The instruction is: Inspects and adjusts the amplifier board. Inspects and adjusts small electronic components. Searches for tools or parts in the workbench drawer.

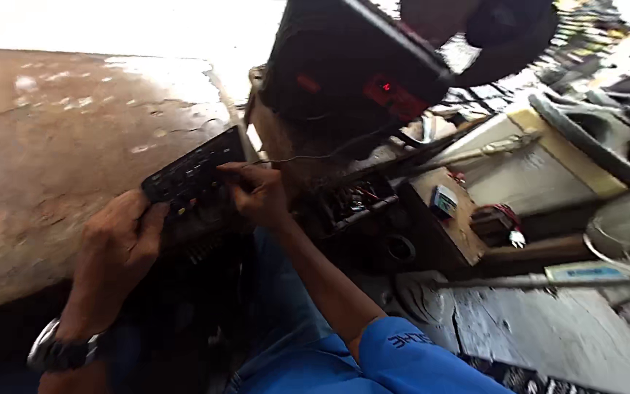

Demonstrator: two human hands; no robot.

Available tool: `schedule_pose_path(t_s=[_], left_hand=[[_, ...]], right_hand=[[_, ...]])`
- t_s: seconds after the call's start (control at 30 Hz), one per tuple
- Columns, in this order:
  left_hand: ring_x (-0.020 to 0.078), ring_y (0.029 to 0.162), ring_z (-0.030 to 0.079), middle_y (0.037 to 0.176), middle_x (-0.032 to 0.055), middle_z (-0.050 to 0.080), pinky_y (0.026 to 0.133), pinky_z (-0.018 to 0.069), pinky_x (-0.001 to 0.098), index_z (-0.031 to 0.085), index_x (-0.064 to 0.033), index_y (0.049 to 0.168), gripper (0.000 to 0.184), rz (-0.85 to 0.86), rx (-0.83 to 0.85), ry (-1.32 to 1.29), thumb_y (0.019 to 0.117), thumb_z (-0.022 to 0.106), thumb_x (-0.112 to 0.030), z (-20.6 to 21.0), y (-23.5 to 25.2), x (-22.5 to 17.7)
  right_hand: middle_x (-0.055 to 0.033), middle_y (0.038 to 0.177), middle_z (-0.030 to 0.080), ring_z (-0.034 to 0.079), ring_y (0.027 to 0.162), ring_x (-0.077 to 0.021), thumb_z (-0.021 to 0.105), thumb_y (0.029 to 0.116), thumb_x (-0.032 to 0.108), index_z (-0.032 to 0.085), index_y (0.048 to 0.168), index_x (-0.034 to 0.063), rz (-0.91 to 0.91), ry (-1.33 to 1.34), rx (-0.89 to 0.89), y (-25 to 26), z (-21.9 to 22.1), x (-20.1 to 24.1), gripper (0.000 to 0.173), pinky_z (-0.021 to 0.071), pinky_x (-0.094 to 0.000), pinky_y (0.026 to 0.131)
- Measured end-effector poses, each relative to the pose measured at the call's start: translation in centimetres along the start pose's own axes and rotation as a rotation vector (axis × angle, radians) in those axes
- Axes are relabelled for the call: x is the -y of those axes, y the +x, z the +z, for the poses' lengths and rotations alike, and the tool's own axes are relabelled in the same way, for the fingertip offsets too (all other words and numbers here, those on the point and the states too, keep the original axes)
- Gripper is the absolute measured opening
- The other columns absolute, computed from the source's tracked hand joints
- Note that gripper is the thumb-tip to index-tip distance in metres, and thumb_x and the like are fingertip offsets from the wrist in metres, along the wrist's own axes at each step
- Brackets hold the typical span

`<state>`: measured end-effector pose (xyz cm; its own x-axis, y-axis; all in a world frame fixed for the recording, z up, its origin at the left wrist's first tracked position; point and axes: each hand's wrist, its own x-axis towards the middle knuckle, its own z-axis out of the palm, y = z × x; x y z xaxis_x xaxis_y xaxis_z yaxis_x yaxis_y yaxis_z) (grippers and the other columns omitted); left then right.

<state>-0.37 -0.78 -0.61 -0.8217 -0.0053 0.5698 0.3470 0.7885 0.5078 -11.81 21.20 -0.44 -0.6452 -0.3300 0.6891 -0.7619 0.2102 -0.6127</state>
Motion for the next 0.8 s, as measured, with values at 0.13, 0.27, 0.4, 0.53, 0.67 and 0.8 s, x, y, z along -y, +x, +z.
schedule_pose_path(t_s=[0.13,0.27,0.4,0.53,0.67,0.8], left_hand=[[0.0343,0.084,0.065,0.090,0.0247,0.064,0.076,0.0520,0.0513,0.064,0.0085,0.104,0.040,0.005,0.025,0.012,0.1078,0.045,-0.027,0.3,-0.2,1.1],[0.0352,0.099,0.067,0.101,0.0312,0.067,0.091,0.0515,0.0463,0.065,0.0129,0.110,0.037,0.023,0.018,-0.007,0.1079,0.047,-0.019,0.2,0.1,0.3],[0.0329,0.097,0.067,0.098,0.0297,0.067,0.090,0.0506,0.0427,0.065,0.0123,0.107,0.037,0.030,-0.001,-0.018,0.1083,0.047,-0.020,0.4,0.4,0.3],[0.0324,0.098,0.067,0.099,0.0297,0.067,0.091,0.0499,0.0414,0.065,0.0127,0.107,0.038,0.026,0.003,-0.005,0.1087,0.046,-0.020,0.5,0.4,0.3],[0.0296,0.096,0.066,0.097,0.0295,0.067,0.089,0.0499,0.0379,0.065,0.0134,0.106,0.037,0.007,-0.007,-0.011,0.1085,0.047,-0.019,0.5,0.3,0.1],[0.0274,0.094,0.066,0.096,0.0293,0.067,0.087,0.0496,0.0362,0.065,0.0139,0.106,0.038,0.004,-0.014,-0.019,0.1085,0.047,-0.020,0.5,0.2,0.2]], right_hand=[[-0.0056,0.097,0.077,0.073,0.081,-0.0133,0.072,0.0831,-0.004,0.079,0.110,0.0051,0.035,-0.072,0.051,0.1,-0.4,0.8,0.029,0.0631,-0.0400,0.073],[-0.0055,0.092,0.077,0.073,0.078,-0.0163,0.072,0.0861,-0.002,0.080,0.109,0.0078,0.050,-0.075,0.101,0.4,-0.5,0.8,0.026,0.0615,-0.0442,0.070],[-0.0081,0.088,0.077,0.072,0.077,-0.0193,0.070,0.0904,0.002,0.079,0.108,0.0053,0.074,-0.062,0.137,0.7,-0.7,0.7,0.020,0.0599,-0.0458,0.071],[-0.0092,0.089,0.077,0.073,0.079,-0.0192,0.068,0.0948,0.008,0.079,0.107,0.0028,0.073,-0.072,0.140,0.8,-0.6,0.6,0.017,0.0591,-0.0447,0.074],[-0.0099,0.088,0.076,0.073,0.079,-0.0203,0.065,0.0981,0.012,0.078,0.104,0.0007,0.056,-0.106,0.136,0.6,-0.5,0.7,0.018,0.0584,-0.0450,0.074],[-0.0104,0.097,0.077,0.074,0.086,-0.0217,0.067,0.0957,0.009,0.077,0.113,0.0023,0.033,-0.105,0.128,0.4,-0.4,0.6,0.021,0.0598,-0.0462,0.077]])
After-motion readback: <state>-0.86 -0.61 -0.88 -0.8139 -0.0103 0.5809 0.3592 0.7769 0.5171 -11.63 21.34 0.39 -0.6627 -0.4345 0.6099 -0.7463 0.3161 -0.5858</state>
